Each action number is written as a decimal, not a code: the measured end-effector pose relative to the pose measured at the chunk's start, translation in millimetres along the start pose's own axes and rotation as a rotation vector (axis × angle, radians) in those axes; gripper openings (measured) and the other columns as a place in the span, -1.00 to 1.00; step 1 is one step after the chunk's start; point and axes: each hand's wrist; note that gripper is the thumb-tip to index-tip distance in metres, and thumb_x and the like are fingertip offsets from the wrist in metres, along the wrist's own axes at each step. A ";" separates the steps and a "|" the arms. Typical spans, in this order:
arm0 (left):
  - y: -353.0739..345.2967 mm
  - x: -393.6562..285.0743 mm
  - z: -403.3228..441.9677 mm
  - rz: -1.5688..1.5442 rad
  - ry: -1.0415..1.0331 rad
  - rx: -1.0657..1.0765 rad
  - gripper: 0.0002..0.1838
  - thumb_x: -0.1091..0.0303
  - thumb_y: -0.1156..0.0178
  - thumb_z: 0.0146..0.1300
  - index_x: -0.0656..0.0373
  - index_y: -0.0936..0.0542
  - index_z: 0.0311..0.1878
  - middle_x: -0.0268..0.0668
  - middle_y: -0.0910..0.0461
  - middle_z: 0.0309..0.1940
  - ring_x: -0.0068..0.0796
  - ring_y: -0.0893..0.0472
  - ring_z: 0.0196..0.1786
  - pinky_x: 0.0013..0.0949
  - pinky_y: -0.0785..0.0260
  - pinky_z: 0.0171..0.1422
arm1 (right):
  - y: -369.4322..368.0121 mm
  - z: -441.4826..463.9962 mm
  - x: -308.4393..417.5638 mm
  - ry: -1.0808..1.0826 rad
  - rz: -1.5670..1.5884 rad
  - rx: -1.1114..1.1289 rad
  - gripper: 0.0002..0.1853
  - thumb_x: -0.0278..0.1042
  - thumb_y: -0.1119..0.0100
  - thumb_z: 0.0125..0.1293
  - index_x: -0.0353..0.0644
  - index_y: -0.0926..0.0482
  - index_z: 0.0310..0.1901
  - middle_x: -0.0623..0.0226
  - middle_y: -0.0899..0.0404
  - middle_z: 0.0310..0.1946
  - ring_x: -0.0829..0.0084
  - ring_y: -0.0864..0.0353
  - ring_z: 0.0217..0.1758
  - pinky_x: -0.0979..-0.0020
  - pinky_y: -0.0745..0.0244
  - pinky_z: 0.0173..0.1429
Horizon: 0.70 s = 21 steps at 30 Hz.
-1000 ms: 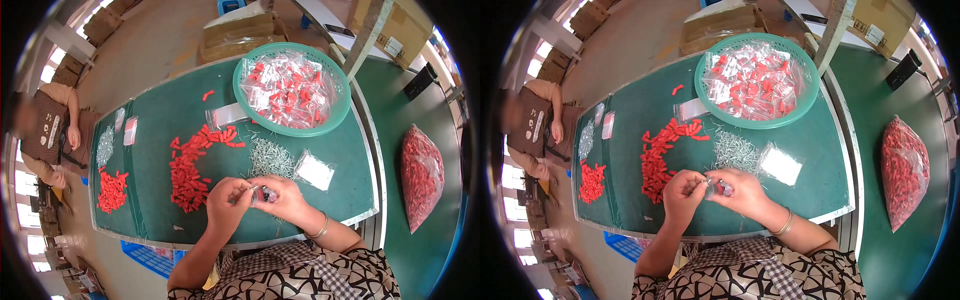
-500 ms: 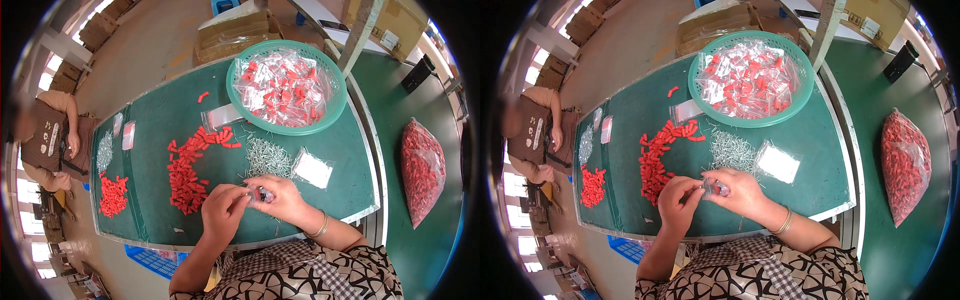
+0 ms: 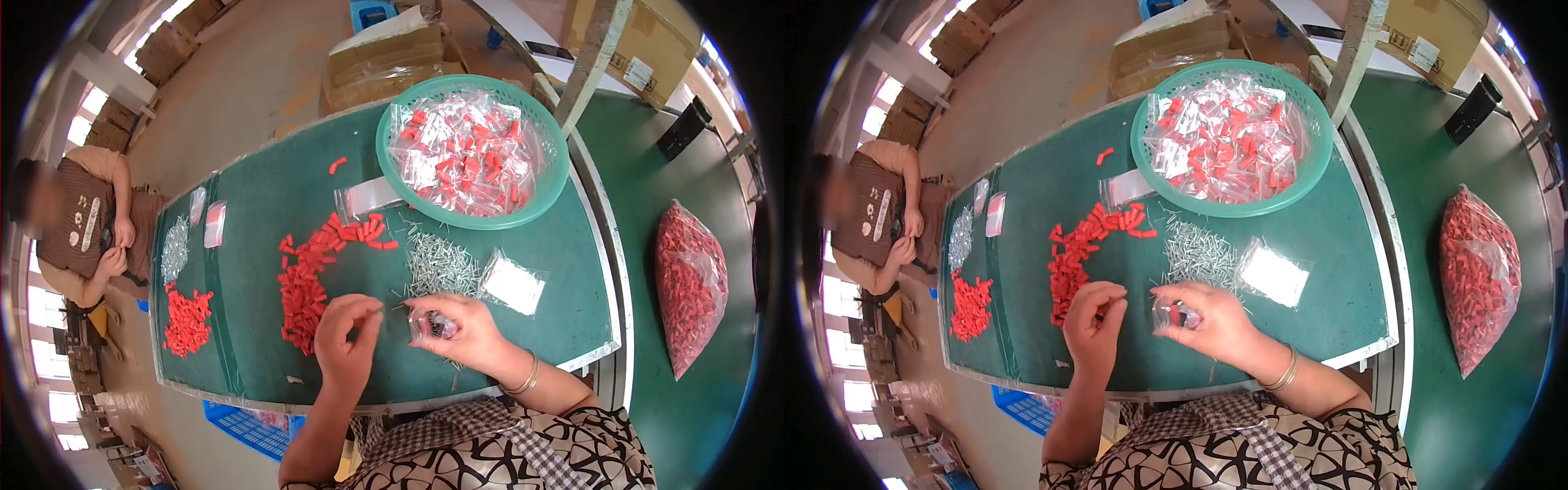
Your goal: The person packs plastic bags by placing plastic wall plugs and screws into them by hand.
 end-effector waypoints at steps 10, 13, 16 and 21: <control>-26.4 28.1 -8.6 0.526 -0.243 0.552 -0.80 0.45 -0.18 0.12 0.19 -0.57 -0.14 -0.23 -0.47 -0.35 -0.22 -0.58 -0.22 -0.21 -0.47 -0.20 | 15.3 2.1 6.1 -0.109 0.095 -0.051 -0.47 -0.38 -0.50 -0.02 -0.06 -0.60 0.07 0.33 -0.65 -0.26 0.31 -0.65 -0.23 0.36 -0.56 -0.14; -27.9 24.9 -4.5 0.583 -0.363 0.590 -0.80 0.44 -0.13 0.11 0.20 -0.55 -0.17 -0.24 -0.43 -0.40 -0.23 -0.54 -0.27 -0.21 -0.45 -0.23 | 14.4 2.5 1.7 -0.081 0.088 -0.029 -0.47 -0.38 -0.49 -0.02 -0.07 -0.60 0.07 0.33 -0.65 -0.26 0.31 -0.65 -0.23 0.36 -0.56 -0.15; -25.4 24.9 -0.1 0.605 -0.406 0.597 -0.81 0.43 -0.13 0.10 0.19 -0.54 -0.19 -0.26 -0.42 -0.41 -0.26 -0.54 -0.29 -0.23 -0.44 -0.24 | 16.9 4.3 5.6 -0.054 0.065 -0.053 -0.47 -0.56 -0.49 -0.04 -0.18 -0.60 0.05 0.37 -0.63 -0.27 0.56 -0.59 -0.28 0.50 -0.50 -0.20; -26.6 27.2 3.6 0.574 -0.490 0.597 -0.86 0.45 -0.14 0.07 0.18 -0.52 -0.26 -0.26 -0.43 -0.41 -0.28 -0.54 -0.30 -0.23 -0.45 -0.24 | 18.6 5.4 6.0 -0.109 0.065 -0.057 -0.46 -0.57 -0.49 -0.06 -0.18 -0.60 0.05 0.39 -0.63 -0.28 0.57 -0.57 -0.28 0.52 -0.49 -0.21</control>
Point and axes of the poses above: each hand's wrist, its own z-axis towards the middle knuckle, its own y-axis out of the back of the hand, x = y × z
